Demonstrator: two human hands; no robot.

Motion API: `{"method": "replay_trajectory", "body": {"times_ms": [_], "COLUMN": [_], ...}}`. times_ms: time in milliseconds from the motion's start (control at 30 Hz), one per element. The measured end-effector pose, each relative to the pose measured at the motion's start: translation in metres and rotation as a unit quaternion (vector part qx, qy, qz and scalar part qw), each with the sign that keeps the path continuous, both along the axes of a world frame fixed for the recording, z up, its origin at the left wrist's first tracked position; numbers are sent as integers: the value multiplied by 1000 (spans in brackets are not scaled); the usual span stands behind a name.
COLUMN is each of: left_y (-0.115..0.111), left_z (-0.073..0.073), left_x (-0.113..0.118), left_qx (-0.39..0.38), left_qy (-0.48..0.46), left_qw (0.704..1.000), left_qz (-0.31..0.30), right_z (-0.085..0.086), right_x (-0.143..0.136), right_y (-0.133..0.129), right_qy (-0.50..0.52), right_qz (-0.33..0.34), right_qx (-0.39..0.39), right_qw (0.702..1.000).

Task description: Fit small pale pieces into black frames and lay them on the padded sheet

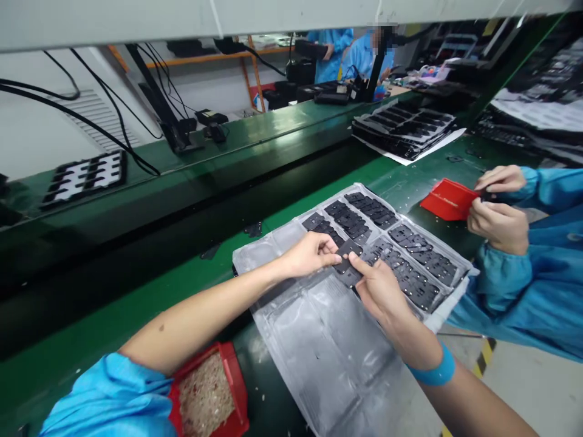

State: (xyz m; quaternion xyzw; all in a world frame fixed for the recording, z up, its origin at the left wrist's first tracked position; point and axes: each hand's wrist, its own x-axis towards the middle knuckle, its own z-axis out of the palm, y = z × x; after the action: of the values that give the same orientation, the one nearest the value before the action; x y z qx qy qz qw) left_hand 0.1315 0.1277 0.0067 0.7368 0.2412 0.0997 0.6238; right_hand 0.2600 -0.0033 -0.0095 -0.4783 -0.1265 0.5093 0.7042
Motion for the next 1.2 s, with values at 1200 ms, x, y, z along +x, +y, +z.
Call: {"method": "replay_trajectory", "body": {"times_ms": [1200], "left_y": [-128], "left_z": [7], "left_x": [10], "left_qx": [141], "left_qy": [194], "left_qw": [956], "left_qz": [-169], "right_z": [-10], "right_x": [4], "right_y": [-196], "right_qy": [8], "right_qz": [-23], "right_qx": [-137], "right_qw": [990]}}
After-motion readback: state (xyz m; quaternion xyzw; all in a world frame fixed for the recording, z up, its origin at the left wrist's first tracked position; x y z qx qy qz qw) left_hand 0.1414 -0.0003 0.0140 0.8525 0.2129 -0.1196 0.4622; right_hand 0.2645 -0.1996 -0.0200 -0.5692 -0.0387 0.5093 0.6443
